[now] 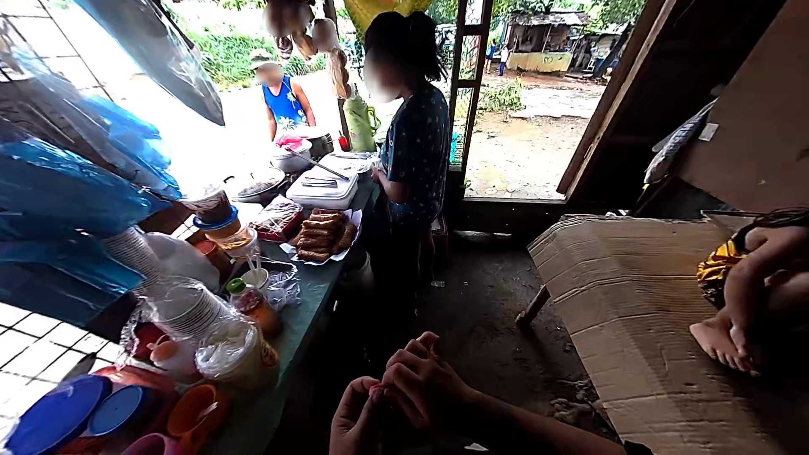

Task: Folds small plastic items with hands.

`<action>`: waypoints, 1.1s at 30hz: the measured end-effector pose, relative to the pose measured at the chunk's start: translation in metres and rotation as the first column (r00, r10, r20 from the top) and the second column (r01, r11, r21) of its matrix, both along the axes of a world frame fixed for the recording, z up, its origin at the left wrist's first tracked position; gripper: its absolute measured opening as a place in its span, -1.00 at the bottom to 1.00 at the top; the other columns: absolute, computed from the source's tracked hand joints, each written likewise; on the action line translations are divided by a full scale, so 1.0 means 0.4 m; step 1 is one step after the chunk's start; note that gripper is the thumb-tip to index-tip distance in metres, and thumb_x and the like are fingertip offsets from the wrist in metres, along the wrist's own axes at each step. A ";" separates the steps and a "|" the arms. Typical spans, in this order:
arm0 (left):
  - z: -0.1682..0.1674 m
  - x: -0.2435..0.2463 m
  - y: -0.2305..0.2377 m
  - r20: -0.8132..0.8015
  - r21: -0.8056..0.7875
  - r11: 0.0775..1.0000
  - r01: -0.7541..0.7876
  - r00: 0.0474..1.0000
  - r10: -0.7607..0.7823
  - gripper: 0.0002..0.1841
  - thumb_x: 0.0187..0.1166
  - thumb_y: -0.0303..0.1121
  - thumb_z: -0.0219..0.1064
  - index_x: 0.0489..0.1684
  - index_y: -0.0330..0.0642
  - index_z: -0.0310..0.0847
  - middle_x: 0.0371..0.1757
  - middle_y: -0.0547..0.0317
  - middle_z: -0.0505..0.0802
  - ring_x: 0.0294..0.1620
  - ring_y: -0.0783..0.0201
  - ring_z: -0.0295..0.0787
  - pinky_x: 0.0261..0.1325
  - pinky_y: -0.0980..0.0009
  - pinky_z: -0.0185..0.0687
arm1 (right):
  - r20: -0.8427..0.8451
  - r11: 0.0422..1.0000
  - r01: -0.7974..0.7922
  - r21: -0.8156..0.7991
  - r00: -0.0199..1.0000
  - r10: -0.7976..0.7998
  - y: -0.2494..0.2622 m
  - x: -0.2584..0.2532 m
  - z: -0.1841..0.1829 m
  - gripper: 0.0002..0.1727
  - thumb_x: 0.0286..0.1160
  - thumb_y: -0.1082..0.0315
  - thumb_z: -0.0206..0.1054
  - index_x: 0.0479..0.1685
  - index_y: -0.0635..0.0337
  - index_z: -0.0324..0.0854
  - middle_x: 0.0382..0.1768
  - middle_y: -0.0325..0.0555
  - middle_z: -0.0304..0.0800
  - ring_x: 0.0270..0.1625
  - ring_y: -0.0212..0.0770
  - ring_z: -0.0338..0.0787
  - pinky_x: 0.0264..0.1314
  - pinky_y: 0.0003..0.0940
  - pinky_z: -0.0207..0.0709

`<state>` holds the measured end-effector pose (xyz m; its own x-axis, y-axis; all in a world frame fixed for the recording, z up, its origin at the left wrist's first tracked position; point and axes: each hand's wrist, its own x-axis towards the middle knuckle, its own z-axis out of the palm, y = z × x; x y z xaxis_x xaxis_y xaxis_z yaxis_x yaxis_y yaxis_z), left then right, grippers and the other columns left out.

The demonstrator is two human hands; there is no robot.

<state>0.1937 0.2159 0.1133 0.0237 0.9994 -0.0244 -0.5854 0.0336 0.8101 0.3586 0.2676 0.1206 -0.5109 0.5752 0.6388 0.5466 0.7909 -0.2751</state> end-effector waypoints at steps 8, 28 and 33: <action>-0.044 -0.047 0.013 -0.224 0.272 0.953 0.133 0.972 -0.072 -0.83 0.61 -0.35 0.40 -0.03 0.22 0.84 -0.13 0.43 0.92 -0.22 0.55 0.82 -0.06 0.55 0.77 | -0.238 0.445 -0.286 -0.848 0.958 0.163 0.017 0.012 0.077 -0.72 0.77 0.27 0.07 -0.07 0.30 0.59 -0.41 -0.08 0.56 -0.25 -0.17 0.56 0.07 0.05 0.32; -0.017 -0.058 -0.007 -0.593 0.117 0.990 -0.073 0.795 0.129 -0.81 0.49 -0.61 0.36 0.00 -0.33 0.63 -0.25 0.26 0.86 -0.30 0.48 0.80 -0.13 0.50 0.77 | 0.131 0.815 0.040 -0.578 0.990 0.044 -0.007 -0.049 0.008 -0.69 0.73 0.23 0.06 -0.10 0.12 0.73 -0.23 -0.14 0.84 0.04 -0.06 0.81 0.61 0.38 0.05; -0.052 -0.077 -0.006 -0.785 0.577 0.807 0.125 0.358 0.506 -0.88 0.54 -0.49 0.34 -0.17 -0.24 0.81 -0.13 0.06 0.92 0.00 0.31 0.88 0.20 0.45 0.74 | -0.123 0.186 -0.156 -0.970 0.977 0.175 0.035 -0.041 -0.006 -0.65 0.87 0.27 -0.06 0.09 0.40 0.54 -0.24 0.00 0.60 -0.16 -0.20 0.61 0.07 -0.16 0.48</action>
<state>0.1630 0.2136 0.0923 0.1108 0.8258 0.5530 0.5442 -0.5160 0.6615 0.3424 0.2818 0.1183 -0.6827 0.6349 -0.3617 0.4511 -0.0232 -0.8922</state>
